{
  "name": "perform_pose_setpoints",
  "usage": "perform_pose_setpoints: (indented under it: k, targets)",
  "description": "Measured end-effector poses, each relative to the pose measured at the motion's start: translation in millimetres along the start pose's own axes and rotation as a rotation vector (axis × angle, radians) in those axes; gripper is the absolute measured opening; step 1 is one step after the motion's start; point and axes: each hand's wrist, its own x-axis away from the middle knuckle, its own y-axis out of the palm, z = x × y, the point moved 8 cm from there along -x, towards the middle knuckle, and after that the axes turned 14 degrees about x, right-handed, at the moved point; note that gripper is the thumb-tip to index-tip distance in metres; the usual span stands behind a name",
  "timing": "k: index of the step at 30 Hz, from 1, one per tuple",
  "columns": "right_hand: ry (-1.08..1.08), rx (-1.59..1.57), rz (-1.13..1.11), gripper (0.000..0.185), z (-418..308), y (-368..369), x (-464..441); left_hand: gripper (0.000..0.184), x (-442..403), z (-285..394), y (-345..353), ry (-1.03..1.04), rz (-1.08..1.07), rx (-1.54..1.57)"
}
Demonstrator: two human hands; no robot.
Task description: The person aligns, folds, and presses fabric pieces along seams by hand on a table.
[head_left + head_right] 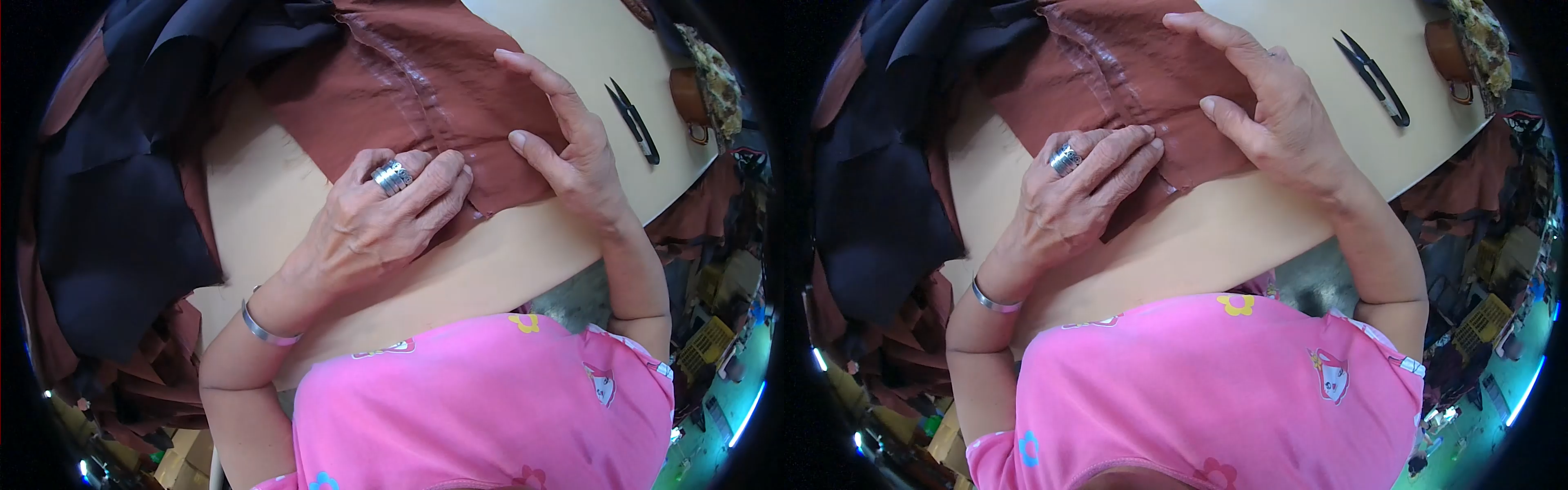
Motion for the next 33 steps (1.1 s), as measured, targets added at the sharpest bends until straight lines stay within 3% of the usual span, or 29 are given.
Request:
perform_pose_setpoints:
  k: [17,26,33]
  targets:
    - [-0.011,0.037,-0.002,0.067,0,3,2,0.028,7,4,0,0.136,0.021,0.121]
    - [-0.04,0.077,-0.003,0.063,-3,0,2,0.042,2,8,7,0.105,-0.071,-0.06]
    - [-0.033,0.048,-0.012,0.062,1,1,3,0.041,4,9,9,0.107,-0.026,-0.111]
